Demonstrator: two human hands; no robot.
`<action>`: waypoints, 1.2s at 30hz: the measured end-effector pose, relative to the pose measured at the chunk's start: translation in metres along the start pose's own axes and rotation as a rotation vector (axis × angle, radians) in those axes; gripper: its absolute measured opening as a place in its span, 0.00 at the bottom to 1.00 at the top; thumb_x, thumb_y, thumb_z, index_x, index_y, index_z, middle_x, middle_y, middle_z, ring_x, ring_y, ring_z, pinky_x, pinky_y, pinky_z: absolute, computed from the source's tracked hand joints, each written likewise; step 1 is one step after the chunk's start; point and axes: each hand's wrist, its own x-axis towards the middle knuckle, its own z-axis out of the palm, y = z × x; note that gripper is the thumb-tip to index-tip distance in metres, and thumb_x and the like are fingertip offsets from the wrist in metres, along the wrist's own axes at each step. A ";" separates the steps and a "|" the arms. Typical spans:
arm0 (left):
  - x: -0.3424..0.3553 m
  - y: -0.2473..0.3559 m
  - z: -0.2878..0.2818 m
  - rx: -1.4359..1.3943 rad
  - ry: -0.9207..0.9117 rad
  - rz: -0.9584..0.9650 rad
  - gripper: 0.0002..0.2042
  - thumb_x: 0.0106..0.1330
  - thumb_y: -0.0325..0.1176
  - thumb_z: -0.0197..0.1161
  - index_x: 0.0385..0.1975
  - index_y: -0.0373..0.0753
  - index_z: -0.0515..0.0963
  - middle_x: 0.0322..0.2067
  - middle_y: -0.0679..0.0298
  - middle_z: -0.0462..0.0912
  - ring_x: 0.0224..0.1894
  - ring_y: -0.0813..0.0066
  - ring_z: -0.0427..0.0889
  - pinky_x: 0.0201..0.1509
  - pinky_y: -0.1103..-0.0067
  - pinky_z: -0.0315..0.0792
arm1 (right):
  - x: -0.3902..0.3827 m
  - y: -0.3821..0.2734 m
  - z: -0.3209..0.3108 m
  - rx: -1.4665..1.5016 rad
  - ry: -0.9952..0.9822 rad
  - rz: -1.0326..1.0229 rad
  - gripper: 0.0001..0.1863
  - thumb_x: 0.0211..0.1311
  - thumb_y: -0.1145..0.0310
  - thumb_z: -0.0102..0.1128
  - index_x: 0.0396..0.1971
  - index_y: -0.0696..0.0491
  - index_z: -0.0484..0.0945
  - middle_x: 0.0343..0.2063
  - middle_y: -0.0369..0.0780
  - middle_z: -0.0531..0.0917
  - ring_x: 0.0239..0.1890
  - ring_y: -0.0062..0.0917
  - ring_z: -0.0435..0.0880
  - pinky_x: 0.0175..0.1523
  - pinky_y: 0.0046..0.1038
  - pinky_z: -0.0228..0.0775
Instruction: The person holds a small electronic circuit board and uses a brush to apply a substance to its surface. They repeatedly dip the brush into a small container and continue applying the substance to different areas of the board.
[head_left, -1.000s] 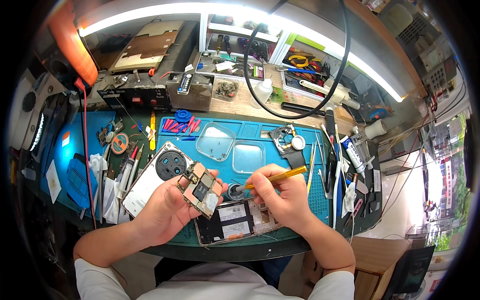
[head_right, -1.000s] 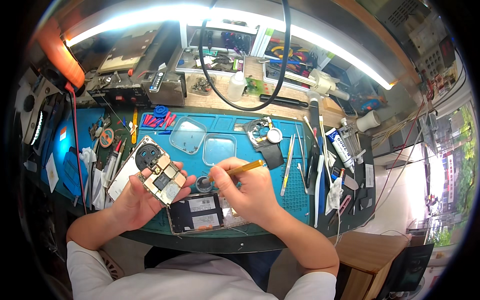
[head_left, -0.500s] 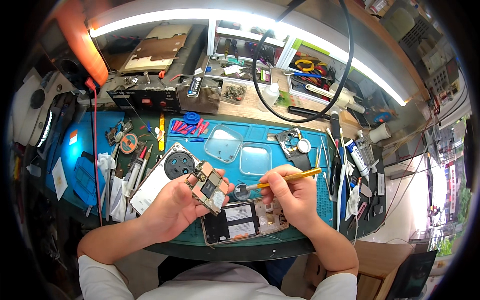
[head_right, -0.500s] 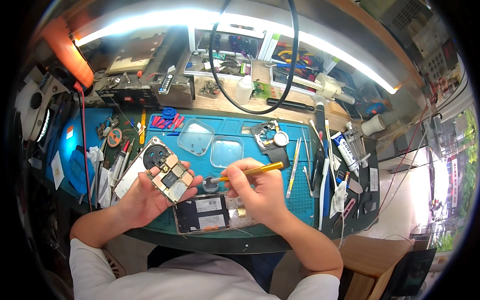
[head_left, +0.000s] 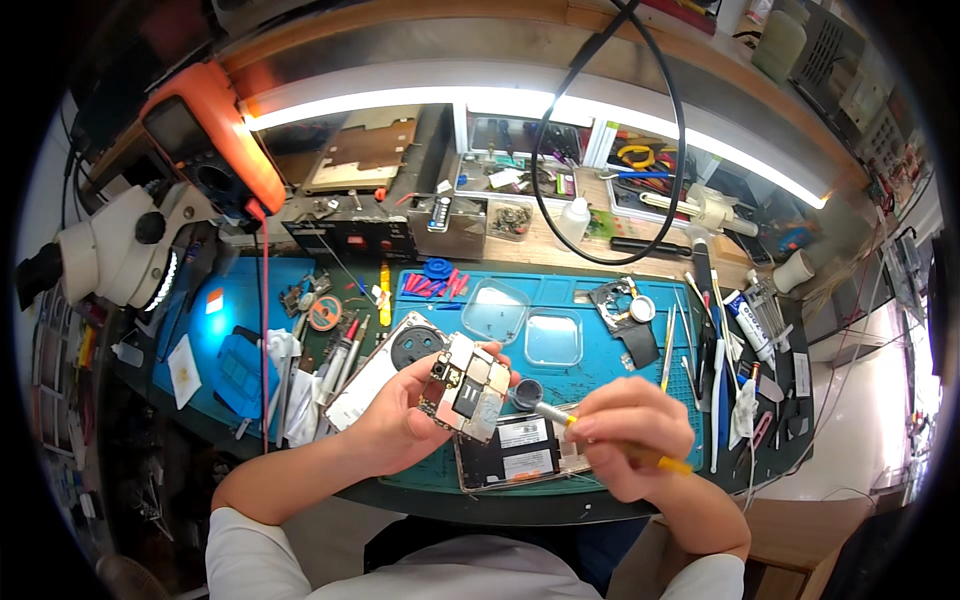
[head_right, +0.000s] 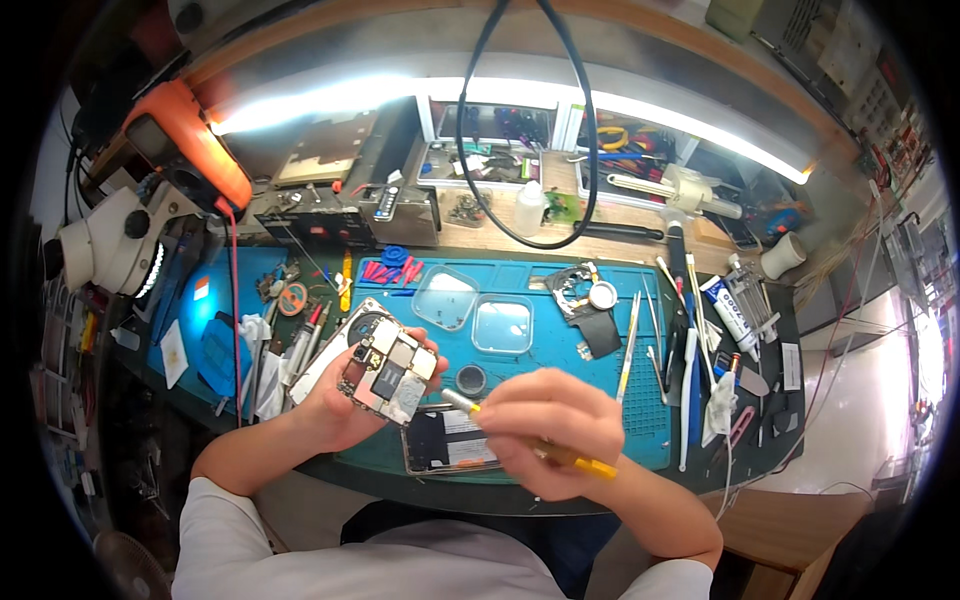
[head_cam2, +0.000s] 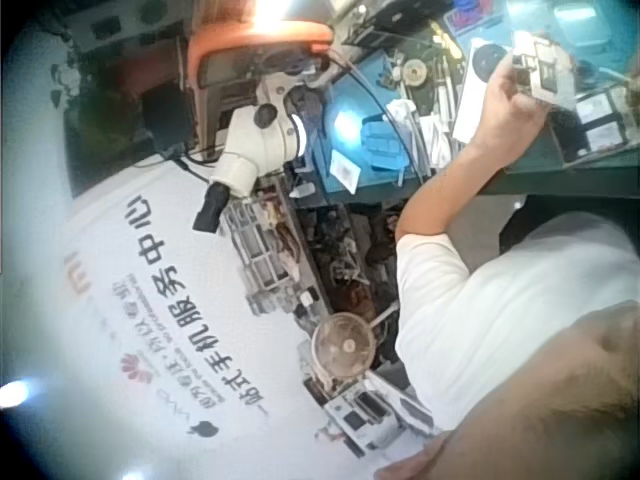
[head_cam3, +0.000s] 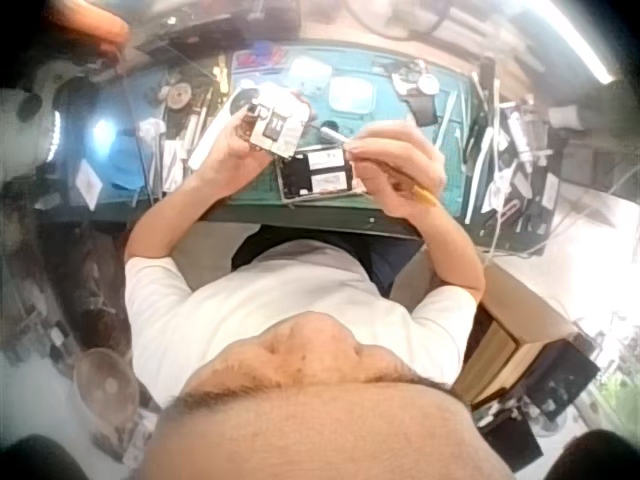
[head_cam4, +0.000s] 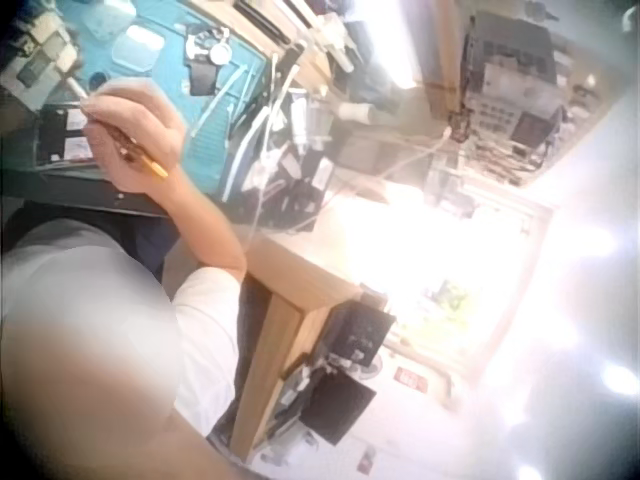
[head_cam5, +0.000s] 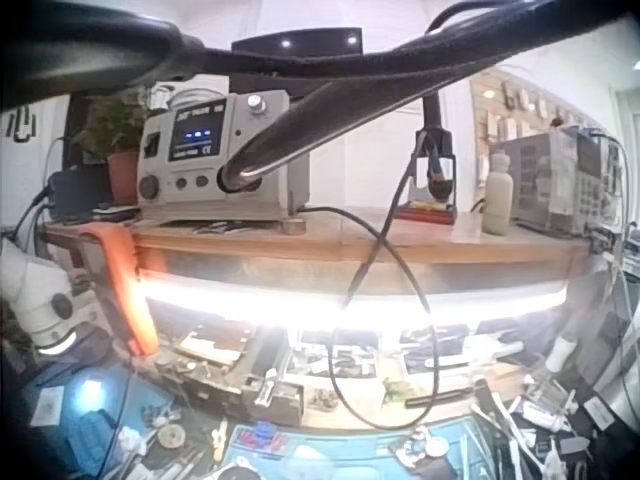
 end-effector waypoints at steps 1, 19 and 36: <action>0.001 0.001 0.001 0.022 -0.018 0.032 0.56 0.41 0.59 0.77 0.68 0.34 0.57 0.63 0.58 0.70 0.67 0.66 0.67 0.72 0.66 0.60 | 0.000 -0.001 0.001 -0.037 -0.045 -0.055 0.12 0.50 0.81 0.66 0.38 0.59 0.84 0.35 0.45 0.84 0.28 0.26 0.83 0.32 0.23 0.76; 0.004 0.001 0.001 -0.021 0.020 0.099 0.55 0.44 0.59 0.75 0.68 0.34 0.55 0.63 0.58 0.67 0.68 0.66 0.66 0.73 0.69 0.62 | -0.010 0.008 0.022 -0.276 -0.100 -0.306 0.19 0.45 0.78 0.71 0.42 0.55 0.84 0.37 0.40 0.84 0.29 0.25 0.84 0.31 0.24 0.78; 0.004 -0.004 -0.001 -0.071 0.046 0.143 0.51 0.47 0.57 0.73 0.67 0.35 0.56 0.63 0.61 0.67 0.69 0.65 0.65 0.74 0.71 0.62 | -0.010 0.008 0.026 -0.405 -0.062 -0.392 0.15 0.43 0.77 0.69 0.36 0.57 0.86 0.36 0.39 0.84 0.29 0.25 0.86 0.32 0.22 0.80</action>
